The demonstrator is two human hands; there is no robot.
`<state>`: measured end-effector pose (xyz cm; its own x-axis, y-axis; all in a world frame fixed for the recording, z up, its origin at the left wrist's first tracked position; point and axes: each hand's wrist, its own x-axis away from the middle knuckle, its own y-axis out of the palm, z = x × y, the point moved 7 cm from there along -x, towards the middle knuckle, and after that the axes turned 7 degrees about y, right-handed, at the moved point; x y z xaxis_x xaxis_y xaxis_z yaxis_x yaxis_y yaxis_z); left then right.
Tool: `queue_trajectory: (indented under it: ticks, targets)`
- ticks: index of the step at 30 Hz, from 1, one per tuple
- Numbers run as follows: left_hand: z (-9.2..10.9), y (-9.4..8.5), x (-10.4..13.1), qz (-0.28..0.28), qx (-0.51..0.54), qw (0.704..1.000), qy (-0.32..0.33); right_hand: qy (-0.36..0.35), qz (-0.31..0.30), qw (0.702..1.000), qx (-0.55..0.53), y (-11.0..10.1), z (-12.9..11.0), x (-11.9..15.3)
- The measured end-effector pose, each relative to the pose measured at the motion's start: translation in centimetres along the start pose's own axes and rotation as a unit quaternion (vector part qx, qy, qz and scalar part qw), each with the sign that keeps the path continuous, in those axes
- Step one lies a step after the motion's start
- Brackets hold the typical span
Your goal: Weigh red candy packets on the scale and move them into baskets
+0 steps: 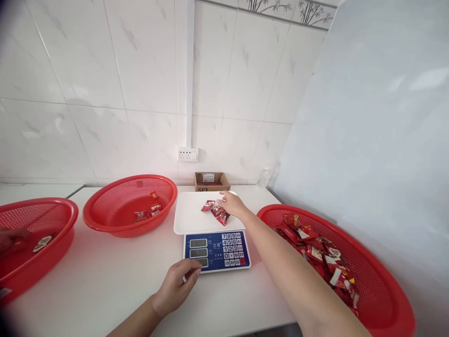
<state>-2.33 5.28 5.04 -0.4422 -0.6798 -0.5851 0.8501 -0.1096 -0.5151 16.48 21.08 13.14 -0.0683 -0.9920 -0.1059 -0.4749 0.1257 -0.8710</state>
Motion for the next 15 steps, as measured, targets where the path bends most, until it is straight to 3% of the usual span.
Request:
queue_trajectory:
  ticks: [3,9,12,15]
  targets:
    - [0.4,0.0,0.0,-0.002,0.003,1.0,0.014,0.021,0.023,0.999,0.019,-2.1,2.5,0.6]
    - [1.0,0.6,0.0,-0.029,0.005,0.999,0.029,0.121,0.066,0.986,0.092,-6.8,11.7,4.4]
    - [1.2,1.0,-0.1,-0.047,0.0,0.998,0.04,0.134,0.006,0.985,0.11,-6.0,14.6,6.9]
    - [1.4,1.1,-0.1,-0.058,-0.001,0.997,0.052,0.103,-0.088,0.984,0.113,-3.1,15.6,8.9]
